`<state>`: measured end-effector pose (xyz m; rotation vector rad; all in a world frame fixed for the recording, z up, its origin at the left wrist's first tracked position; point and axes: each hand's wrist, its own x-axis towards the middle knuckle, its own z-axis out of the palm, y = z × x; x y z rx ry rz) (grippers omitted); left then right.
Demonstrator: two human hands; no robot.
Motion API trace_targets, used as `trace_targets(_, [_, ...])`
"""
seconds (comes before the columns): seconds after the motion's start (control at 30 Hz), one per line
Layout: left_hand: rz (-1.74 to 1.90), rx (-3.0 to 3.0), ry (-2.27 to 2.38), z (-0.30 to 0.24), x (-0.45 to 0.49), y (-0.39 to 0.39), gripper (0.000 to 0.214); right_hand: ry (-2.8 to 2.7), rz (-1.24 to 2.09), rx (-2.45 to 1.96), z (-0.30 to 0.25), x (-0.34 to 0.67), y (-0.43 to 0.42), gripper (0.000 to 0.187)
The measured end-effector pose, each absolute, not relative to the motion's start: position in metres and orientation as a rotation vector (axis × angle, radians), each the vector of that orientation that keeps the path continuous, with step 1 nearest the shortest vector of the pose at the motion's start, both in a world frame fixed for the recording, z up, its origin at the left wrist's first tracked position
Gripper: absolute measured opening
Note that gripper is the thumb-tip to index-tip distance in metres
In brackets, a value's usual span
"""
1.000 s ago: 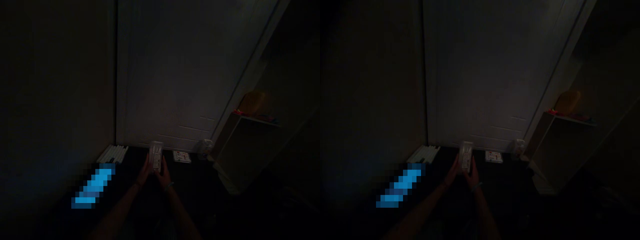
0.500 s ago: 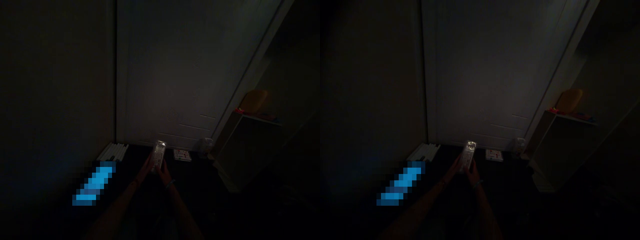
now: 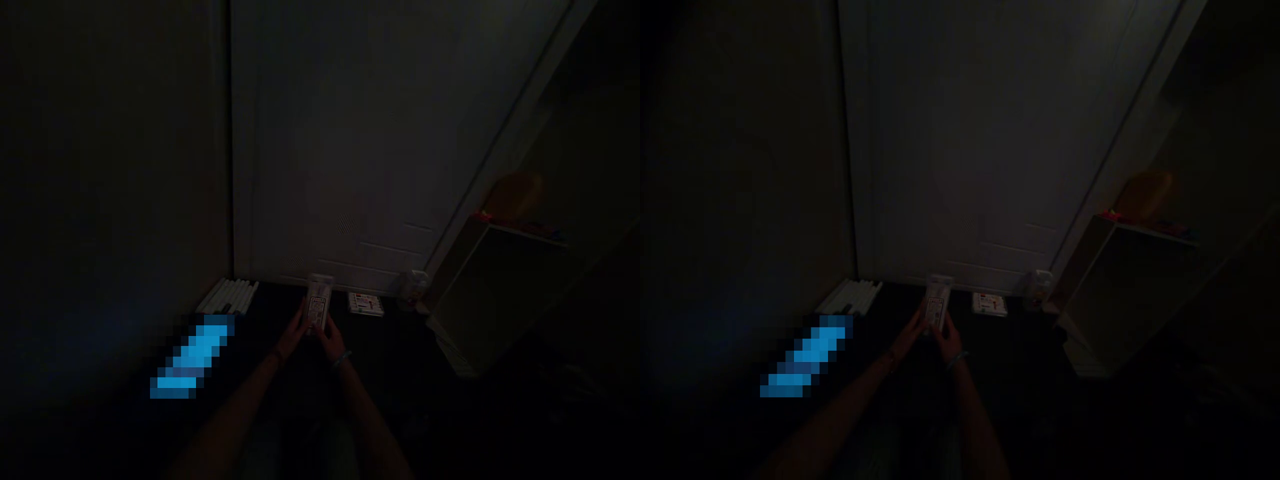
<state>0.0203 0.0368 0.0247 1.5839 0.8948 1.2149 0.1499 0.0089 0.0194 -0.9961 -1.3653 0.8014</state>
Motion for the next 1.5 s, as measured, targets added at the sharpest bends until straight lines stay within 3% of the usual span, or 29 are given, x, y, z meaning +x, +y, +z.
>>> trace_targets(1.03, [1.277,1.565,0.884,0.015,0.022,0.047,0.057,-1.383,0.804,-1.113,0.003,0.154,0.016,0.065])
trace_targets(1.27, [1.263,1.586,0.927,0.014,0.020,0.047,0.056,-1.350,0.811,-1.130,-0.008,0.158,0.024,0.053])
trace_targets(1.5, [1.264,1.580,0.955,0.016,0.021,0.045,0.057,-1.340,0.851,-1.151,-0.006,0.158,0.025,0.053])
